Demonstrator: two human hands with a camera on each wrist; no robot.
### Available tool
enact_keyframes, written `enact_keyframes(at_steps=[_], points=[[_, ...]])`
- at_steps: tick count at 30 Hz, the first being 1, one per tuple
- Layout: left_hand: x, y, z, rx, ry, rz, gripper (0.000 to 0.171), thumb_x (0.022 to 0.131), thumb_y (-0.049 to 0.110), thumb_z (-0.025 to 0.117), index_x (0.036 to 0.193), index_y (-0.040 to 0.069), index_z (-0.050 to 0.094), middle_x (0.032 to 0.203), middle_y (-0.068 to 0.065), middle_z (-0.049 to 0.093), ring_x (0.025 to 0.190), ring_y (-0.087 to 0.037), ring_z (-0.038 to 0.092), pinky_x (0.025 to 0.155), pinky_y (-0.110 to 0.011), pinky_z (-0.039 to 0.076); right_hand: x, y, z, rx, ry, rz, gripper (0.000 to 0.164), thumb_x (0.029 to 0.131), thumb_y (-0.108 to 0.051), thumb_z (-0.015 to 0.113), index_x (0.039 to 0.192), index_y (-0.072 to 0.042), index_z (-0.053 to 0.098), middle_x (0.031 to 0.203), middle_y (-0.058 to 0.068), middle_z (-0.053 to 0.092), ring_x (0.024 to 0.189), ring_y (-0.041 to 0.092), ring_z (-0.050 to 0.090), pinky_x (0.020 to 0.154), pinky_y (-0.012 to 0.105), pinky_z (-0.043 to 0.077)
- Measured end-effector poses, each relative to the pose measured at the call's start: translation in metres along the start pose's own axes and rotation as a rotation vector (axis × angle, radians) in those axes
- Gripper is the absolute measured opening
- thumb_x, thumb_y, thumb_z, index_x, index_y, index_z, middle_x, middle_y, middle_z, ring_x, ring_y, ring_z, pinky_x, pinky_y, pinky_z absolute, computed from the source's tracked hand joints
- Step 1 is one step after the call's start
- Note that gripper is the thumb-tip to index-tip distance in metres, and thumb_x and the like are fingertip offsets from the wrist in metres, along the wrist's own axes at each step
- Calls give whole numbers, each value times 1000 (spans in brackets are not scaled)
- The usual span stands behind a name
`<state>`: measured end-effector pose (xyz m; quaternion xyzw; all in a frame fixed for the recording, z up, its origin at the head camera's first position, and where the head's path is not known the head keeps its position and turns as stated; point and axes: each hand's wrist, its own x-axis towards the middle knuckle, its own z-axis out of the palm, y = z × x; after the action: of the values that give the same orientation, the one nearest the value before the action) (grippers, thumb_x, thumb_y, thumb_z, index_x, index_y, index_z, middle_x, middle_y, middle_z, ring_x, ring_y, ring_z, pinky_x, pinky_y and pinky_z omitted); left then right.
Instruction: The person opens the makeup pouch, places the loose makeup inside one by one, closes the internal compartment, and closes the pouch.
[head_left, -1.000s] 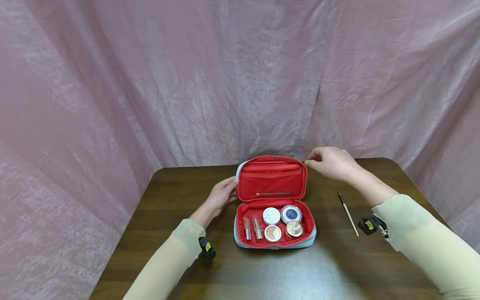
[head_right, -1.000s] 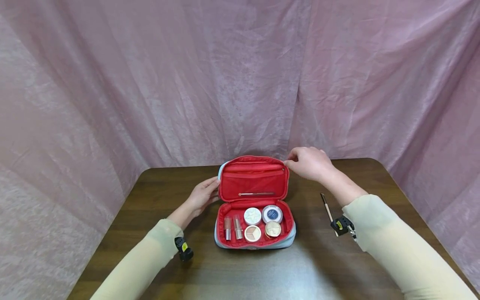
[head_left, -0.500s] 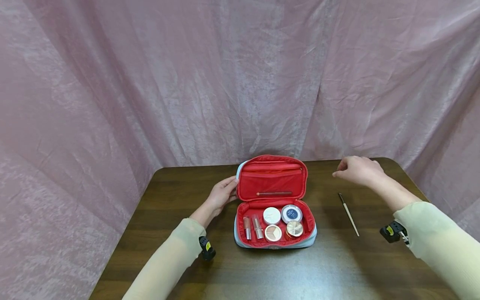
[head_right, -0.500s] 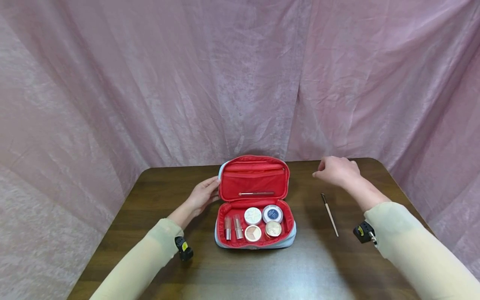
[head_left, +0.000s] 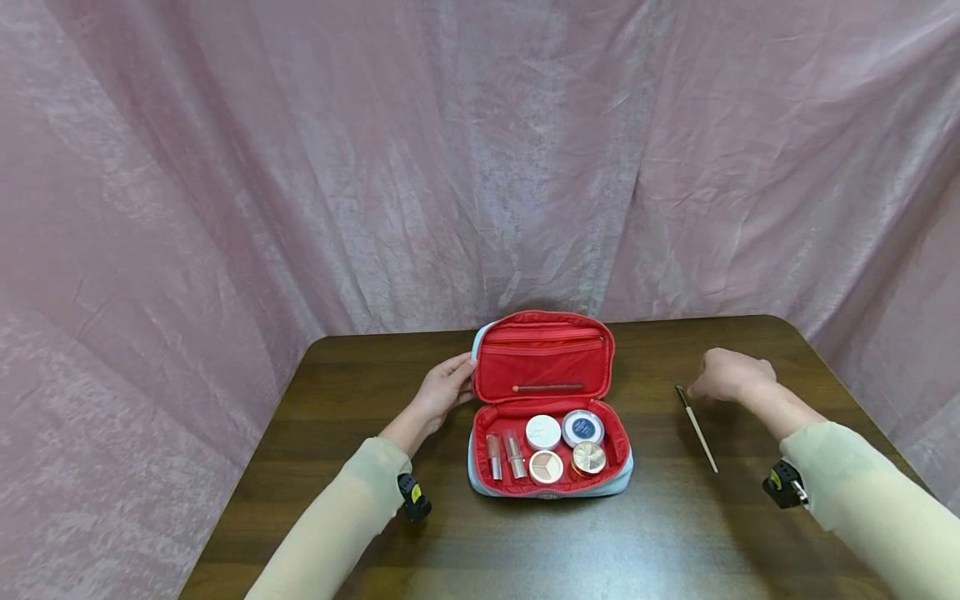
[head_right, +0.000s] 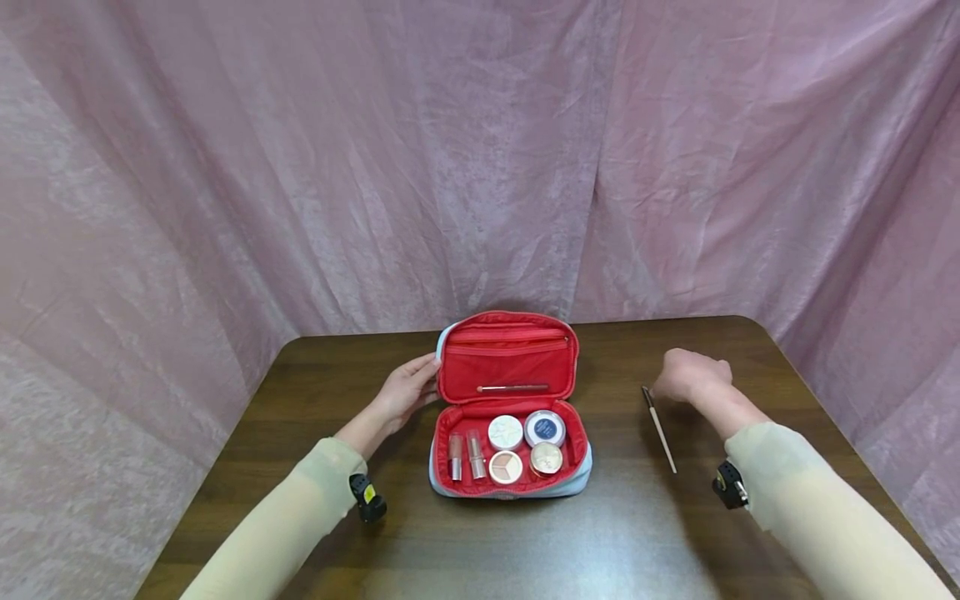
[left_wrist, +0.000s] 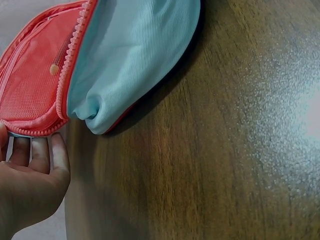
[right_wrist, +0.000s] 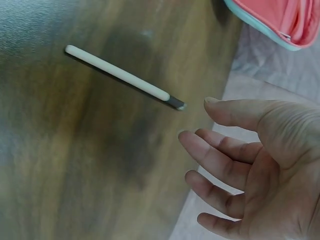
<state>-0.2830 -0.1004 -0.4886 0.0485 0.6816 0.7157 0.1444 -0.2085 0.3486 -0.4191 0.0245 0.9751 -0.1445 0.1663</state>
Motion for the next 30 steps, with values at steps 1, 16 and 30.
enact_keyframes(at_steps=[1,16,30], points=[[0,0,0,-1,1,1,42,108,26,56,144,6,58,116,-10,73,96,-14,70,95,-47,54,1,0,2,1,-4,3,25,85,-31,71,68,-14,63,71,2,62,71,23,54,79,62,38],[1,-3,-2,13,-2,-1,42,107,26,58,144,6,58,110,-5,74,93,-12,70,91,-43,56,7,-7,25,-46,-13,45,28,83,-31,73,64,-13,64,67,5,64,71,28,55,82,62,38],[2,-2,-2,18,0,-13,42,108,26,56,145,8,58,114,-7,73,95,-12,70,93,-45,55,13,-7,28,-33,-52,66,26,85,-28,77,65,-13,69,63,2,65,70,24,56,90,67,35]])
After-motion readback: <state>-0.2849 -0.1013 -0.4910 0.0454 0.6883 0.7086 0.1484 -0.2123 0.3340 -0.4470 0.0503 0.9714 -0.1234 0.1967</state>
